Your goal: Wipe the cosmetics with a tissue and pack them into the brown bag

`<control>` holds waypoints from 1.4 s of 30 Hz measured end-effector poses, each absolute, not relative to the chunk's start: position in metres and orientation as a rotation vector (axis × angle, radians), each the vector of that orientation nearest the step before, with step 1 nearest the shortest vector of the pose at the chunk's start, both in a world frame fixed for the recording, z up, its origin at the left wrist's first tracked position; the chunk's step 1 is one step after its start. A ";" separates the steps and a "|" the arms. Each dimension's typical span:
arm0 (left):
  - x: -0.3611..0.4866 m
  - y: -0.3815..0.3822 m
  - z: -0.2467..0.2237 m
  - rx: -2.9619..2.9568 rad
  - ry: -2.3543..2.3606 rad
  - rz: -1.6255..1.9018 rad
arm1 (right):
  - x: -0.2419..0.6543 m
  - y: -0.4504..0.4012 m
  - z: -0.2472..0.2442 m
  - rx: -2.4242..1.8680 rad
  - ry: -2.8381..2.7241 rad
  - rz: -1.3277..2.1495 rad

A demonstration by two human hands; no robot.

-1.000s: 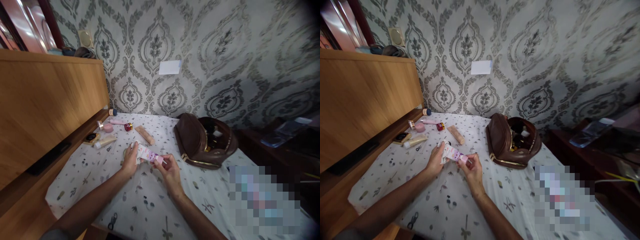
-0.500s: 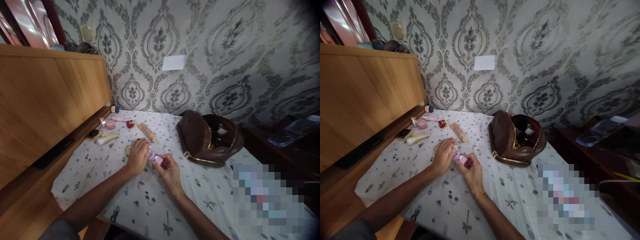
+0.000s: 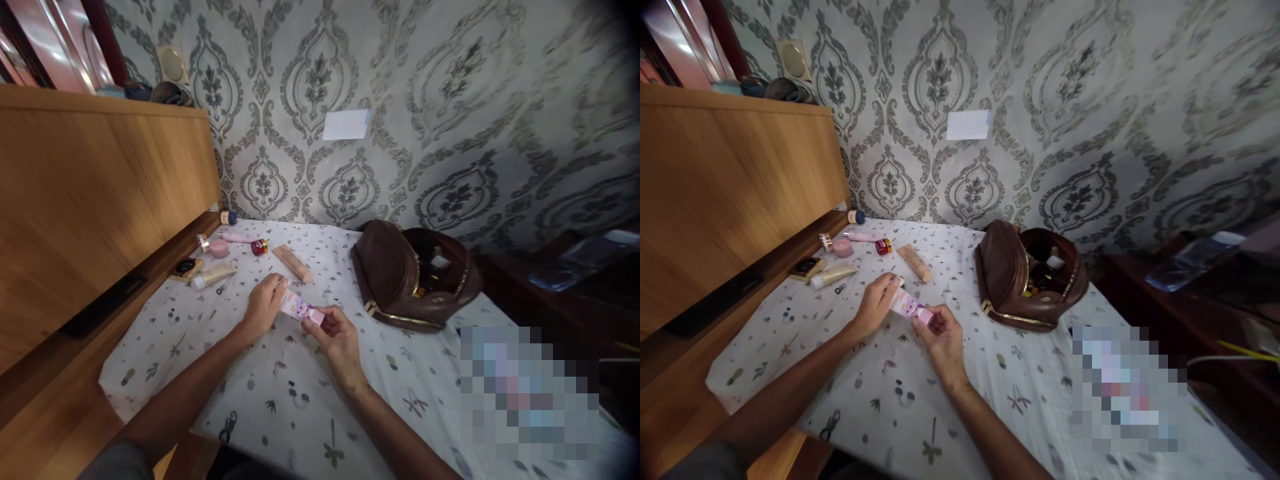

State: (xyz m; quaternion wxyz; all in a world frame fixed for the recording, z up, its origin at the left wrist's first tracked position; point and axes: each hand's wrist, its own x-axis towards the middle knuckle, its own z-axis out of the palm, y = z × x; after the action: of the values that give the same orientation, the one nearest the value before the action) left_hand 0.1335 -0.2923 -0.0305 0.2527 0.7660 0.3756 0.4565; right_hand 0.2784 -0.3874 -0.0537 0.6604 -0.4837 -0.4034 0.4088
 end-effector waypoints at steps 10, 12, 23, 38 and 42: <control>0.146 -0.290 -0.032 0.925 0.878 1.209 | 0.277 -0.385 -0.060 -1.163 -0.934 1.071; 0.146 -0.289 -0.029 0.803 0.868 1.173 | 0.278 -0.386 -0.057 -1.221 -0.981 1.009; 0.147 -0.295 -0.018 0.480 0.865 1.078 | 0.276 -0.386 -0.058 -1.281 -0.970 1.099; 0.165 -0.335 -0.052 1.305 0.806 1.021 | 0.282 -0.383 -0.056 -1.202 -0.944 0.966; 0.161 -0.345 -0.049 1.614 0.738 0.940 | 0.284 -0.383 -0.056 -1.212 -0.784 0.945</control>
State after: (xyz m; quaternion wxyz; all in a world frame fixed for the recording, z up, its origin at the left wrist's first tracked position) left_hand 0.1611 -0.3454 -0.0495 0.5367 0.6781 0.3100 0.3949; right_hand 0.2836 -0.3825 -0.0555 0.6505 -0.5337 -0.3450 0.4160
